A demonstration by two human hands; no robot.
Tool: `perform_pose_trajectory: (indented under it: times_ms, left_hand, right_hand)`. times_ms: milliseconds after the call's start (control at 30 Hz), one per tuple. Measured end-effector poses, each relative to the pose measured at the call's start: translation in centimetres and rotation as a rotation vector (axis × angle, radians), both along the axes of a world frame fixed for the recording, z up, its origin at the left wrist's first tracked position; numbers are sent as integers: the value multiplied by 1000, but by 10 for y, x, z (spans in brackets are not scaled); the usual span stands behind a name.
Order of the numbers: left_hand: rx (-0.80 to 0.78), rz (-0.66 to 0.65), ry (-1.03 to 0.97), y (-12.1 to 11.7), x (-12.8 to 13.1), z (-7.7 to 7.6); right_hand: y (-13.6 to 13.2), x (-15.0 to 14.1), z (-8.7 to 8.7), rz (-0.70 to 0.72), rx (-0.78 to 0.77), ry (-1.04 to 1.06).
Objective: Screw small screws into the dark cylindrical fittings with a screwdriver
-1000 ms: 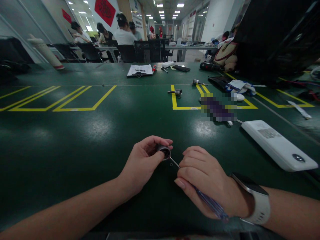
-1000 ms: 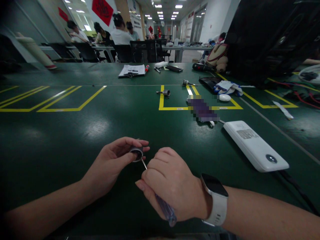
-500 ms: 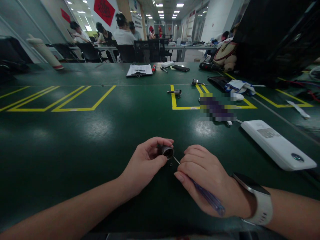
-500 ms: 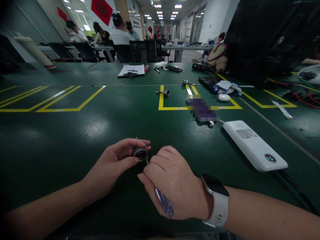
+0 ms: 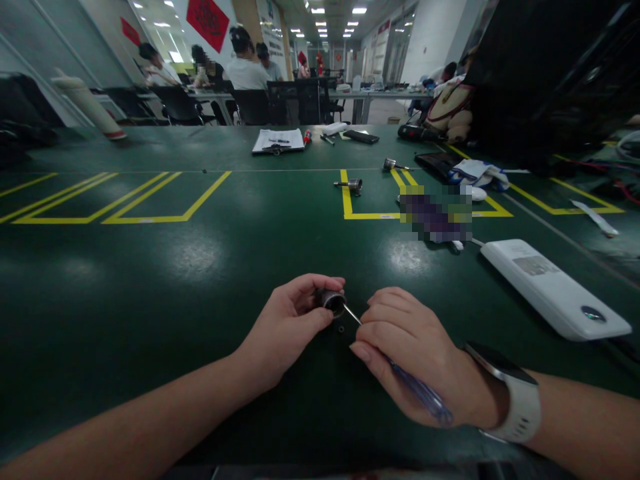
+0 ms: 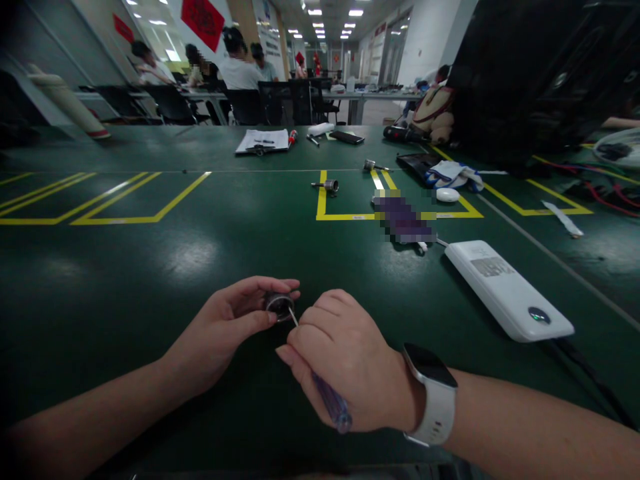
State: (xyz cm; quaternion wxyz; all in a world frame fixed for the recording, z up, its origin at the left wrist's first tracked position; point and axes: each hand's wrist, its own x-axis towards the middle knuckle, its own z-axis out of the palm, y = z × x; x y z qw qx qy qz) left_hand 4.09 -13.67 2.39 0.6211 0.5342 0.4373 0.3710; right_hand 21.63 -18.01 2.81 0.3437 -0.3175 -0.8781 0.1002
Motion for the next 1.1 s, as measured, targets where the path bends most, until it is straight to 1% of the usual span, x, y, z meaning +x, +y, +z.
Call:
perform_pose_trajectory:
  times_ms: [67,133,200,267,333,367,433,500,600,700,800,933,1000,1100]
  left_hand:
    - [0,30,-1,1,-1,0]
    - [4,60,-2,2,-1,0]
    - [12,90,-4,4,-2,1]
    - [16,109,-4,5,-2,2]
    - [9,118,-8,5,-2,3]
    - [3,118,-12,5,-2,3]
    - [-8,115,-20,5,-2,3]
    - [-18,109,-19,6,-2,2]
    - [-31,101,-14,6,-2,2]
    - [-37,99,-19,5,-2,2]
    - [-46,96,-23,5,-2,3]
    - [-46,107,-33,4,-1,5]
    - [-45,105,-31,4,-1,5]
    - [-43,94,-24,3,-1,6]
  right_hand:
    - [-1,0,1,9,-23,66]
    - [-1,1,2,-14,-109,131]
    - [0,1,3,-71,-266,179]
    - [3,1,3,-113,-454,231]
    - [7,2,2,-128,-617,287]
    - [8,2,2,-129,-672,311]
    - [10,2,1,-132,-727,333]
    - [11,2,1,-132,-743,321]
    - [10,2,2,-134,-724,279]
    - [7,1,4,-144,-637,213]
    - [4,-1,3,-136,-509,128]
    - [1,-2,-3,-63,-287,16]
    - [1,-1,-6,-40,-187,8]
    - [-1,1,-7,-13,-68,71]
